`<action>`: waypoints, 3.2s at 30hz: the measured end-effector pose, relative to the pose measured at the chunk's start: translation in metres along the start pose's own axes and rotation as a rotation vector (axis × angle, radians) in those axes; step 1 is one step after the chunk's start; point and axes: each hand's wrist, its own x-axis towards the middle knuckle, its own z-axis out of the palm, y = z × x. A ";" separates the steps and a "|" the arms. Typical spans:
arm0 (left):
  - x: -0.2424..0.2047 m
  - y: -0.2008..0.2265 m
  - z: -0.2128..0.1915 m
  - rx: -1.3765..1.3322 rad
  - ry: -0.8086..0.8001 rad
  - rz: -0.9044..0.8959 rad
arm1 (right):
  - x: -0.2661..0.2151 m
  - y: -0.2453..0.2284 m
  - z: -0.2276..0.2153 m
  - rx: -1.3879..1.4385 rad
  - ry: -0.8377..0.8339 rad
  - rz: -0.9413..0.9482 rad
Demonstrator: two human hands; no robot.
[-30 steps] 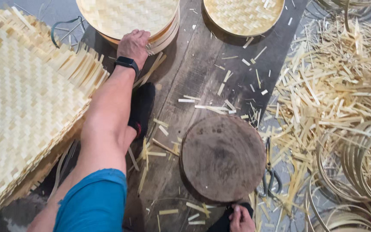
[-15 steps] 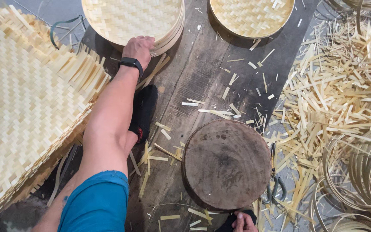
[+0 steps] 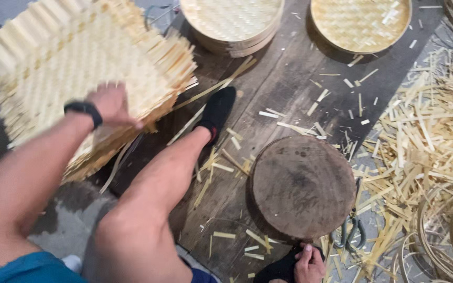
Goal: The person constructs a bamboo tray by placing a woven square over a wooden mold, fitting a circular bamboo rim around it, and then using shears to trim the excess bamboo strips from around the rim.
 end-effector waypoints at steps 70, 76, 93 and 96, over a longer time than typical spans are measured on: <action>0.037 0.332 0.096 -1.100 -0.405 0.081 | 0.159 -0.147 -0.067 0.160 -0.235 0.342; -0.010 0.369 0.087 -0.700 0.083 0.224 | 0.158 -0.155 -0.065 -0.146 -0.168 0.118; -0.115 0.421 0.110 0.045 -0.141 1.028 | 0.149 -0.165 -0.058 0.236 -0.133 0.179; -0.114 0.422 0.115 0.024 0.020 1.074 | 0.151 -0.167 -0.060 0.138 -0.138 0.163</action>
